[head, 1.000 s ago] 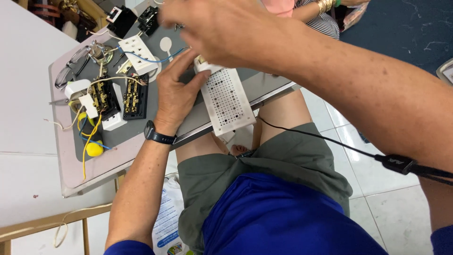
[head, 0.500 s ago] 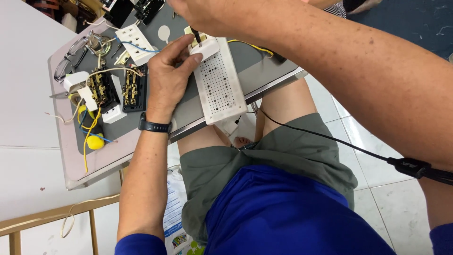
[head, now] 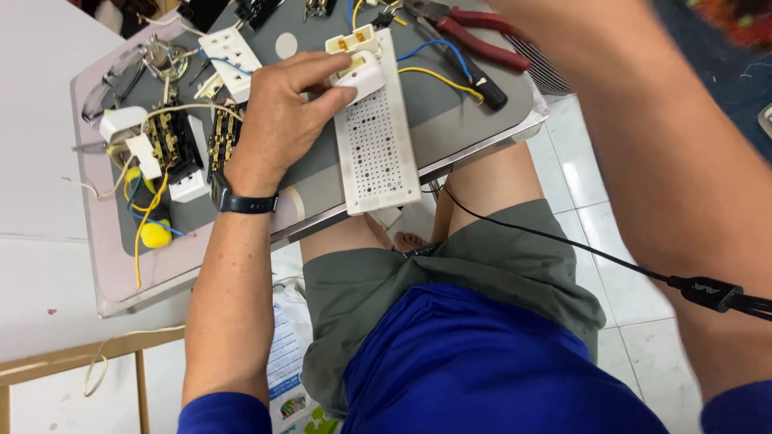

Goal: The person is performing manual electrical wiring, connecting wires to switch terminals using hand tools.

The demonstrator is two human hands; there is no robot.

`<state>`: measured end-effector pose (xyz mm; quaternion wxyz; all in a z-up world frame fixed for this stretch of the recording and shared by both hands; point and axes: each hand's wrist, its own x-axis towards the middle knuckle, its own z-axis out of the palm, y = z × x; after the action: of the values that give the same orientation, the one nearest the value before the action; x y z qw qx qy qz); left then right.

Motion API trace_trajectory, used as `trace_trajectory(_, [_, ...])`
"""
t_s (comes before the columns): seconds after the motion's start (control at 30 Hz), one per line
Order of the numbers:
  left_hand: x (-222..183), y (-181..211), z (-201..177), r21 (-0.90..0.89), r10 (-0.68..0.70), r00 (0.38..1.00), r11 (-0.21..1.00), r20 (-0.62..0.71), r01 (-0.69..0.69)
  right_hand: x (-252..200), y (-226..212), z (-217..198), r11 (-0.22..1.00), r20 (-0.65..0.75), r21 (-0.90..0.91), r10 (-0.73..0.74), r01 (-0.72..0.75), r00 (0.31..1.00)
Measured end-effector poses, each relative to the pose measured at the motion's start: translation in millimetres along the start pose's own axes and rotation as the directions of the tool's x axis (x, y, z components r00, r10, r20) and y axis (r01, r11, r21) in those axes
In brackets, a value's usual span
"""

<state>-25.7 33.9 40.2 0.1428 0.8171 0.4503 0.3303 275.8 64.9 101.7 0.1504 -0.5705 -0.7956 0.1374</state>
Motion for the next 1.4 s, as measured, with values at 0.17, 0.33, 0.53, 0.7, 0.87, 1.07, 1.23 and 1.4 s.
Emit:
trace_trajectory(0.17, [3, -3, -2, 0.070, 0.115, 0.993, 0.991, -0.010, -0.114, -59, -20, 45, 0.933, 0.282, 0.256, 0.177, -0.251, 0.943])
trace_trajectory(0.33, [14, 1, -9, 0.126, 0.129, 0.990, 0.983, 0.051, -0.134, -91, -39, 121, 0.463, 0.544, 0.727, 0.062, -0.507, 0.837])
trace_trajectory(0.53, [16, 6, -8, 0.270, 0.213, 0.957, 0.927, 0.197, -0.261, -87, -52, 140, 0.010, 0.501, 0.865, 0.012, -0.502, 0.865])
trace_trajectory(0.7, [17, 11, -4, 0.354, 0.096, 0.972, 0.920, 0.215, -0.169, -84, -45, 122, 0.081, 0.425, 0.899, 0.066, -0.429, 0.903])
trace_trajectory(0.87, [24, 28, -11, 0.596, 0.013, 0.913, 0.754, 0.407, -0.276, -82, -46, 107, 0.094, 0.388, 0.911, 0.144, -0.402, 0.911])
trace_trajectory(1.07, [31, 37, -16, 0.596, -0.052, 0.913, 0.772, 0.404, -0.220, -84, -52, 85, 0.063, 0.434, 0.890, 0.184, -0.451, 0.882])
trace_trajectory(1.23, [26, 37, -15, 0.496, -0.007, 0.930, 0.848, 0.366, -0.188, -85, -49, 81, 0.071, 0.418, 0.896, 0.200, -0.439, 0.886])
trace_trajectory(1.4, [19, 39, -15, 0.454, -0.051, 0.930, 0.881, 0.364, -0.130, -87, -40, 95, 0.033, 0.422, 0.903, 0.125, -0.429, 0.898])
